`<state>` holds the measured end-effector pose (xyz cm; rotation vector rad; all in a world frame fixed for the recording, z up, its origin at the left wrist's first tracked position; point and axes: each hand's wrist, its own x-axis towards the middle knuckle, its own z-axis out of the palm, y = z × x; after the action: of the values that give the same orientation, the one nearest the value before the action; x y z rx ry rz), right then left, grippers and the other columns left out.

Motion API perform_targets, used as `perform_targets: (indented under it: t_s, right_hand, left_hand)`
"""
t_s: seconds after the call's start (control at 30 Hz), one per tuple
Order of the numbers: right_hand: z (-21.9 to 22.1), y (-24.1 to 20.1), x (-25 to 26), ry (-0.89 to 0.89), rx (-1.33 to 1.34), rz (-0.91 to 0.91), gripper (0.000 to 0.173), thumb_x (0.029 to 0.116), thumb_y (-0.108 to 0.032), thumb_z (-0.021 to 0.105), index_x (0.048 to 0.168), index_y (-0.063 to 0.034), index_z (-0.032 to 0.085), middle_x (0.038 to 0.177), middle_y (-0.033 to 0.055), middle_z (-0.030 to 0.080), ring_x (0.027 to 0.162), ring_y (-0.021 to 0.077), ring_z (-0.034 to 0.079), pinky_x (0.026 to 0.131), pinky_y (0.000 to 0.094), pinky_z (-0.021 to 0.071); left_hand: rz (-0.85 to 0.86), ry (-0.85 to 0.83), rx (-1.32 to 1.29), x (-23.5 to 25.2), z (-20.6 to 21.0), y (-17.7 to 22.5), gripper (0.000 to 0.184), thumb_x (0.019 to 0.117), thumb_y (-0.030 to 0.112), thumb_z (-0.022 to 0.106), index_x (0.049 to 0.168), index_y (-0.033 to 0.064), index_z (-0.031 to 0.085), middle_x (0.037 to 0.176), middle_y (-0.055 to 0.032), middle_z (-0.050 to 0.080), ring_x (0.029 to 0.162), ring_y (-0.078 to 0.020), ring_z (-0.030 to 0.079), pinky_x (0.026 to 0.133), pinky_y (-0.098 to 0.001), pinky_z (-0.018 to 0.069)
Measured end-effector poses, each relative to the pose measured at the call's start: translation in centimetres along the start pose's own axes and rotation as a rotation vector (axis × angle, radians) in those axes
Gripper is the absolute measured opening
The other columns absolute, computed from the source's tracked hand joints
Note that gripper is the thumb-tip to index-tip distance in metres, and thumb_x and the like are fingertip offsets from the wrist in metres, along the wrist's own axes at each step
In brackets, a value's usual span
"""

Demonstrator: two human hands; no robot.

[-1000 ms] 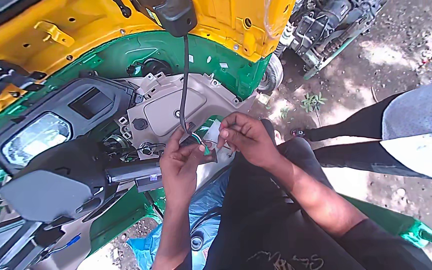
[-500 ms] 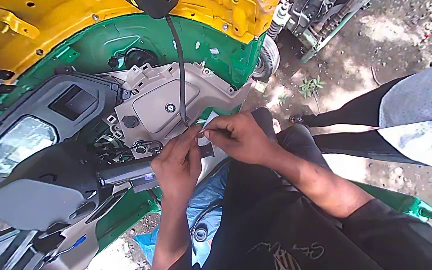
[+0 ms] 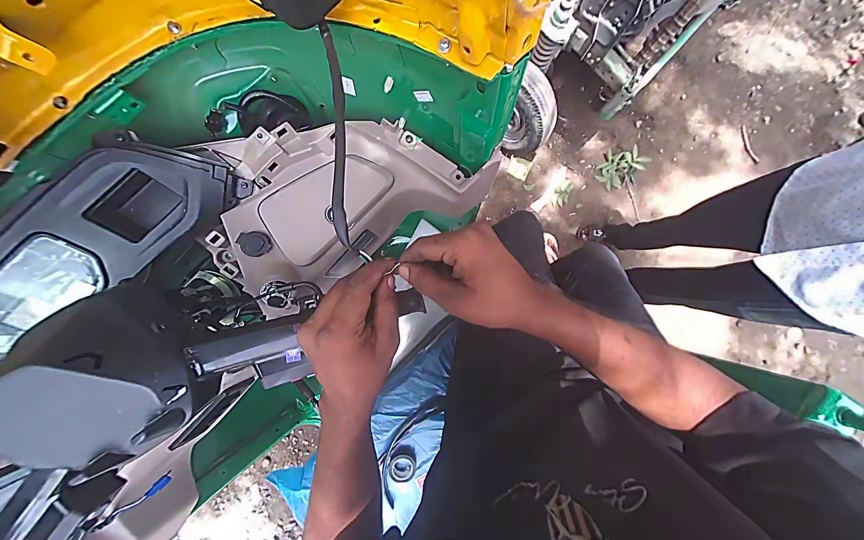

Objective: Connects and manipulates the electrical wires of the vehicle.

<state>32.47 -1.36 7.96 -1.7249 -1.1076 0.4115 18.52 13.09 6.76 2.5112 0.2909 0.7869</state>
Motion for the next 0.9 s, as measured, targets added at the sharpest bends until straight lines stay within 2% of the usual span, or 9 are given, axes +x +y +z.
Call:
perform_targets:
  t_s: [0.17, 0.27, 0.33, 0.4, 0.53, 0.67, 0.73, 0.8, 0.9]
  right_hand:
    - [0.3, 0.1, -0.2, -0.015, -0.013, -0.009, 0.017, 0.1005, -0.015, 0.062, 0.091, -0.0100, 0.075, 0.067, -0.0051, 0.063, 0.057, 0.0030, 0.056, 0.052, 0.0252, 0.0462]
    - [0.4, 0.4, -0.4, 0.041, 0.074, -0.080, 0.018, 0.0979, -0.008, 0.062, 0.086, -0.0055, 0.075, 0.063, -0.0029, 0.061, 0.054, 0.0028, 0.053, 0.049, 0.0230, 0.0436]
    - [0.4, 0.6, -0.6, 0.080, 0.152, -0.097, 0.018, 0.0967, -0.005, 0.062, 0.084, -0.0034, 0.075, 0.062, -0.0017, 0.061, 0.052, 0.0026, 0.052, 0.047, 0.0218, 0.0427]
    - [0.2, 0.9, -0.8, 0.078, 0.232, -0.079, 0.016, 0.0975, -0.004, 0.063, 0.089, -0.0015, 0.077, 0.065, -0.0003, 0.063, 0.054, 0.0032, 0.054, 0.047, 0.0214, 0.0459]
    - [0.6, 1.1, -0.8, 0.061, 0.433, 0.001, 0.016, 0.1002, -0.005, 0.063, 0.095, 0.0030, 0.075, 0.071, 0.0049, 0.067, 0.057, 0.0081, 0.058, 0.050, 0.0231, 0.0507]
    - [0.6, 1.2, -0.7, 0.044, 0.520, 0.054, 0.020, 0.1047, -0.006, 0.054, 0.103, 0.0047, 0.071, 0.078, 0.0081, 0.067, 0.064, 0.0124, 0.061, 0.056, 0.0256, 0.0539]
    - [0.4, 1.2, -0.8, 0.029, 0.552, 0.063, 0.022, 0.1059, -0.006, 0.051, 0.107, 0.0055, 0.070, 0.082, 0.0095, 0.068, 0.067, 0.0135, 0.063, 0.058, 0.0263, 0.0547]
    - [0.3, 1.0, -1.1, 0.025, 0.548, 0.068, 0.022, 0.1059, -0.006, 0.051, 0.109, 0.0052, 0.069, 0.085, 0.0097, 0.069, 0.070, 0.0138, 0.064, 0.061, 0.0267, 0.0560]
    - [0.5, 0.9, -0.9, 0.030, 0.543, 0.068, 0.020, 0.1051, -0.006, 0.053, 0.109, 0.0047, 0.069, 0.086, 0.0096, 0.069, 0.069, 0.0127, 0.063, 0.059, 0.0255, 0.0548]
  left_hand:
    - [-0.001, 0.052, -0.063, -0.1, 0.2, -0.3, 0.017, 0.1006, 0.014, 0.063, 0.106, 0.0066, 0.078, 0.102, -0.0072, 0.077, 0.090, -0.0093, 0.073, 0.078, -0.0262, 0.0595]
    - [-0.063, 0.087, -0.151, -0.2, 0.3, -0.5, 0.016, 0.1000, 0.013, 0.063, 0.103, 0.0056, 0.078, 0.096, -0.0053, 0.077, 0.083, -0.0079, 0.072, 0.072, -0.0259, 0.0597]
    - [-0.110, 0.105, -0.202, -0.3, 0.1, -1.1, 0.016, 0.0998, 0.013, 0.063, 0.102, 0.0048, 0.077, 0.097, -0.0050, 0.076, 0.082, -0.0098, 0.073, 0.072, -0.0294, 0.0616]
    - [-0.138, 0.113, -0.263, -0.4, -0.1, -1.7, 0.016, 0.0997, 0.013, 0.064, 0.102, 0.0037, 0.076, 0.097, -0.0052, 0.076, 0.081, -0.0120, 0.073, 0.072, -0.0332, 0.0637]
    - [-0.133, 0.102, -0.326, -0.3, 0.1, -1.5, 0.016, 0.0998, 0.012, 0.064, 0.106, 0.0029, 0.074, 0.097, -0.0044, 0.075, 0.079, -0.0116, 0.073, 0.069, -0.0322, 0.0641]
    - [-0.119, 0.082, -0.353, -0.2, 0.1, -1.6, 0.017, 0.0978, 0.011, 0.065, 0.109, 0.0029, 0.075, 0.099, -0.0054, 0.076, 0.079, -0.0136, 0.073, 0.068, -0.0340, 0.0640]
    - [-0.131, 0.091, -0.516, -0.2, 0.1, -1.4, 0.022, 0.0978, 0.007, 0.066, 0.119, 0.0009, 0.068, 0.101, -0.0063, 0.074, 0.082, -0.0176, 0.074, 0.071, -0.0368, 0.0657]
    - [-0.213, 0.102, -0.739, -0.3, -0.1, -0.9, 0.029, 0.0973, 0.001, 0.065, 0.125, 0.0060, 0.058, 0.103, -0.0051, 0.073, 0.089, -0.0208, 0.074, 0.075, -0.0387, 0.0664]
    - [-0.365, 0.143, -0.973, -0.3, -0.6, -0.6, 0.036, 0.0956, -0.004, 0.064, 0.119, 0.0140, 0.045, 0.097, -0.0075, 0.075, 0.087, -0.0242, 0.076, 0.075, -0.0404, 0.0661]
